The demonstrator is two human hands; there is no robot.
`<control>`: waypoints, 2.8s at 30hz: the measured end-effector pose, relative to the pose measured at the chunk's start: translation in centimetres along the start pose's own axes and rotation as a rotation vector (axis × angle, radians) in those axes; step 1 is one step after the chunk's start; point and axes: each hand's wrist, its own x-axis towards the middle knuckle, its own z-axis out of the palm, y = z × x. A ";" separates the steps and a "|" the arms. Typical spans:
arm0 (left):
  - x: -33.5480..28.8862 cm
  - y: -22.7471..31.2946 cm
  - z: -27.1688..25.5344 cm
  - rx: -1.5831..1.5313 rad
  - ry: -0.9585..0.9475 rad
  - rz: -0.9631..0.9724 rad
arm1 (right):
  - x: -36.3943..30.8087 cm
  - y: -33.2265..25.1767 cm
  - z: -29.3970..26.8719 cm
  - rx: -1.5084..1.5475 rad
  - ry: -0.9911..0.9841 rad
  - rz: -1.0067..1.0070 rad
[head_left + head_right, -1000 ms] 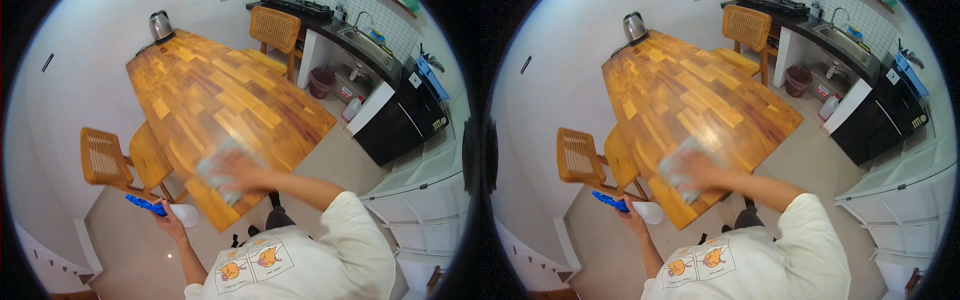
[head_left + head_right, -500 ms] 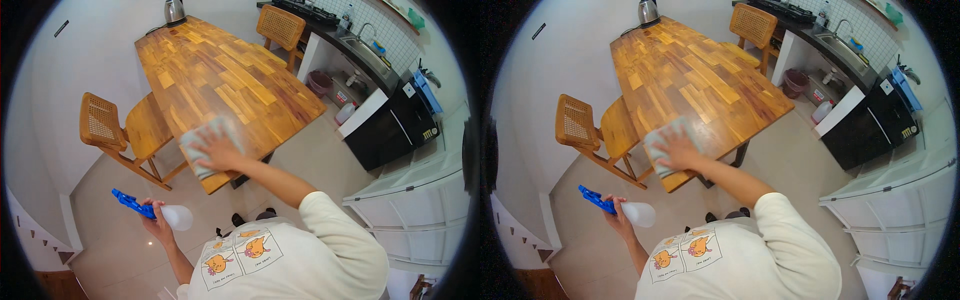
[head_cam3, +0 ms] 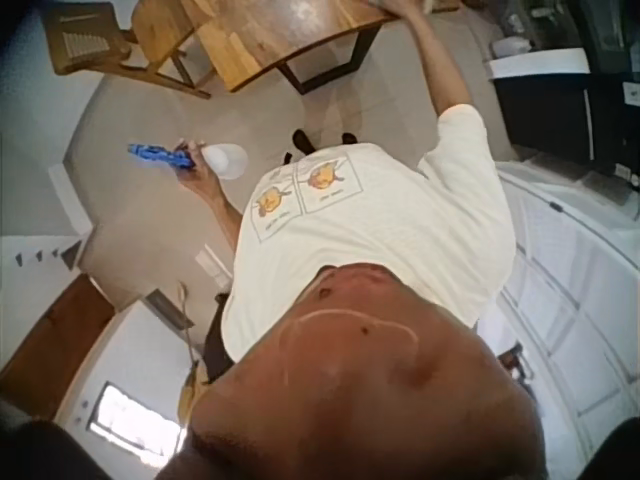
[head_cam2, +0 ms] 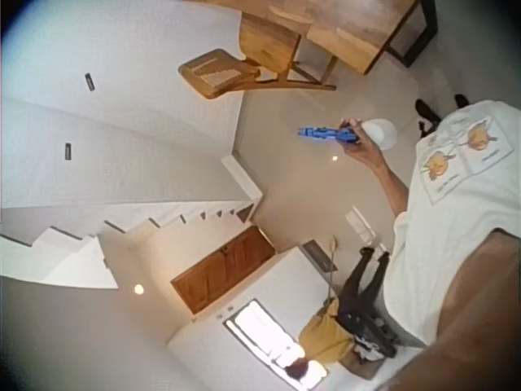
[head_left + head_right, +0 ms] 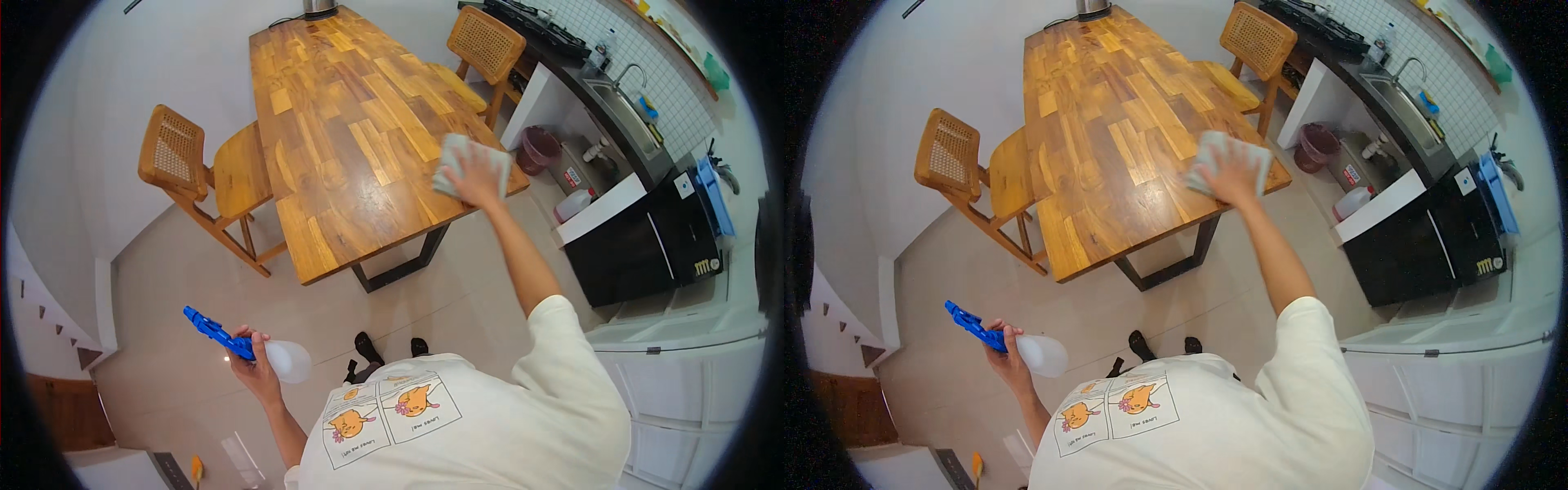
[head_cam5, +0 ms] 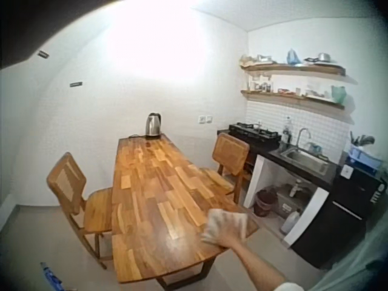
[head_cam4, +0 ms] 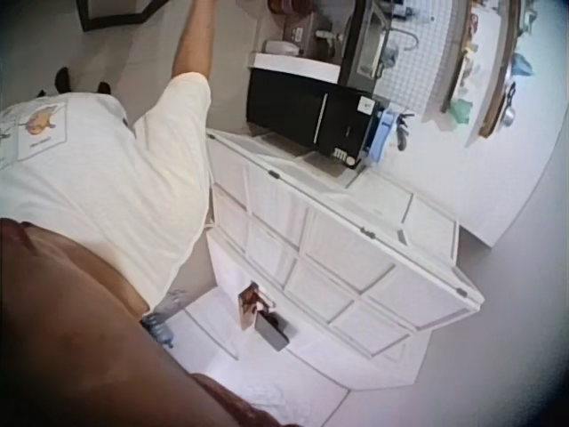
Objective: The person wipes a wooden dining table and several wooden chairs with a cloth while holding a spray bottle. They clean the tabletop, chair seats, and chair backs in sequence, moving around the table to reach different areas.
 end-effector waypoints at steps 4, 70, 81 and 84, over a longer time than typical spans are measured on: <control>-2.2 1.9 2.0 -0.060 -0.019 0.016 | -4.3 -12.1 0.3 0.185 -0.032 -0.485; 34.5 -11.8 -3.9 -0.002 -0.429 -0.035 | 30.8 -44.1 9.2 0.136 -0.064 -0.448; 54.4 -14.4 9.8 0.065 -0.505 -0.060 | 60.6 -53.9 16.6 0.173 -0.035 -0.449; 57.9 -15.3 11.4 0.061 -0.545 -0.105 | 66.9 -55.3 19.2 0.186 -0.019 -0.437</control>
